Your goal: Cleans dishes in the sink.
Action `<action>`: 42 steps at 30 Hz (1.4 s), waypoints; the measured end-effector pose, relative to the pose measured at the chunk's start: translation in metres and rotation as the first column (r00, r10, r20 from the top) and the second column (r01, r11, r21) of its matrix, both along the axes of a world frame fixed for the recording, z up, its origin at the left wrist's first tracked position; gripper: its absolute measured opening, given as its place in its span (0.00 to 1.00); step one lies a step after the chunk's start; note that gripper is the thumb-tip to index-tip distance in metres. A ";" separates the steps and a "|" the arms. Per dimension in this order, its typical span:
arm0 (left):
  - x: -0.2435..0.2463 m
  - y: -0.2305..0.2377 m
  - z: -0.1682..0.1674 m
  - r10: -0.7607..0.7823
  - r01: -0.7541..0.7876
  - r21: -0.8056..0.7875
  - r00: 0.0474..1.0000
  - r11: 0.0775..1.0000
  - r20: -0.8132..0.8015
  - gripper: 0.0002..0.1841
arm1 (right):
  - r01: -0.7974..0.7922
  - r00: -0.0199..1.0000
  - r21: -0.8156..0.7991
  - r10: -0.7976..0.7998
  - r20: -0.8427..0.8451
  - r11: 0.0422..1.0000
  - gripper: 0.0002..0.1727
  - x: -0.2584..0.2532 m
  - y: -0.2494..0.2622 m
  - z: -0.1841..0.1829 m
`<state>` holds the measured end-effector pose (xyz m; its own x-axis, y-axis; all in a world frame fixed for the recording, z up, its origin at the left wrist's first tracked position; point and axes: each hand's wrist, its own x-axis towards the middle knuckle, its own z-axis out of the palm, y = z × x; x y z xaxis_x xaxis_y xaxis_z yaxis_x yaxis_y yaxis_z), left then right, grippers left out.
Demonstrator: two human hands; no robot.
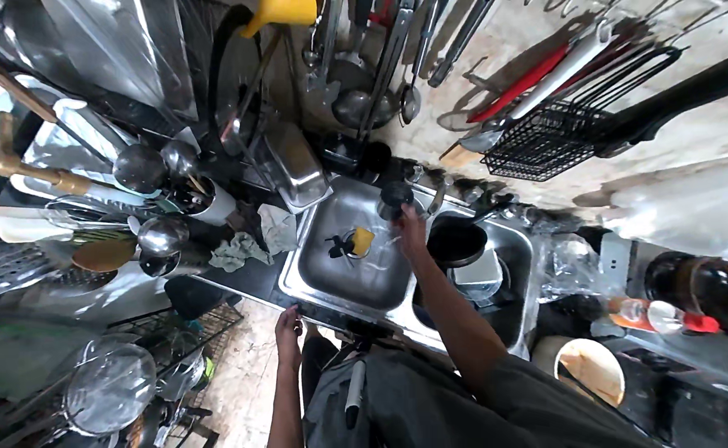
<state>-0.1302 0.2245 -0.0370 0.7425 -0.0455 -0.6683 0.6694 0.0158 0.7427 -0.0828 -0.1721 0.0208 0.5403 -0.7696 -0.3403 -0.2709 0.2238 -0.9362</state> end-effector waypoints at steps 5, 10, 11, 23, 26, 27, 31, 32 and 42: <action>-0.007 0.012 -0.006 0.040 -0.040 0.002 0.999 0.999 -0.011 0.15 | 0.048 0.955 -0.143 -0.088 -0.284 0.988 0.31 0.052 -0.024 0.032; -0.013 0.021 -0.010 0.073 -0.073 -0.009 0.997 0.997 -0.010 0.15 | -0.103 0.893 -0.366 -0.076 -0.444 0.925 0.33 0.078 -0.033 0.060; -0.014 0.023 -0.010 0.074 -0.074 -0.014 0.997 0.997 -0.006 0.15 | -0.142 0.871 -0.408 -0.082 -0.484 0.902 0.34 0.082 -0.035 0.064; -0.016 0.033 -0.011 0.103 -0.103 -0.011 0.994 0.995 -0.026 0.15 | -0.299 0.780 -0.539 -0.123 -0.613 0.787 0.33 0.108 -0.046 0.083; -0.017 0.035 -0.014 0.107 -0.108 -0.019 0.994 0.994 -0.028 0.15 | -0.348 0.755 -0.557 -0.128 -0.644 0.754 0.32 0.110 -0.046 0.085; -0.017 0.035 -0.015 0.107 -0.107 -0.020 0.994 0.994 -0.026 0.15 | -0.359 0.749 -0.567 -0.134 -0.649 0.741 0.32 0.112 -0.046 0.085; -0.017 0.036 -0.016 0.108 -0.108 -0.023 0.994 0.994 -0.020 0.15 | -0.419 0.745 -0.600 -0.120 -0.656 0.682 0.31 0.114 -0.043 0.084; -0.017 0.035 -0.016 0.113 -0.114 -0.025 0.993 0.993 -0.021 0.15 | -0.430 0.744 -0.610 -0.122 -0.657 0.666 0.31 0.115 -0.043 0.083; -0.017 0.033 -0.015 0.105 -0.106 -0.026 0.994 0.994 -0.031 0.15 | -0.661 0.704 -0.690 -0.076 -0.706 0.295 0.30 0.117 -0.038 0.067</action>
<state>-0.1471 0.2571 -0.0518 0.7245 0.0131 -0.6892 0.6842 0.1078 0.7213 0.0340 -0.2096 0.0877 0.8000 -0.5922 0.0962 -0.5826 -0.8051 -0.1108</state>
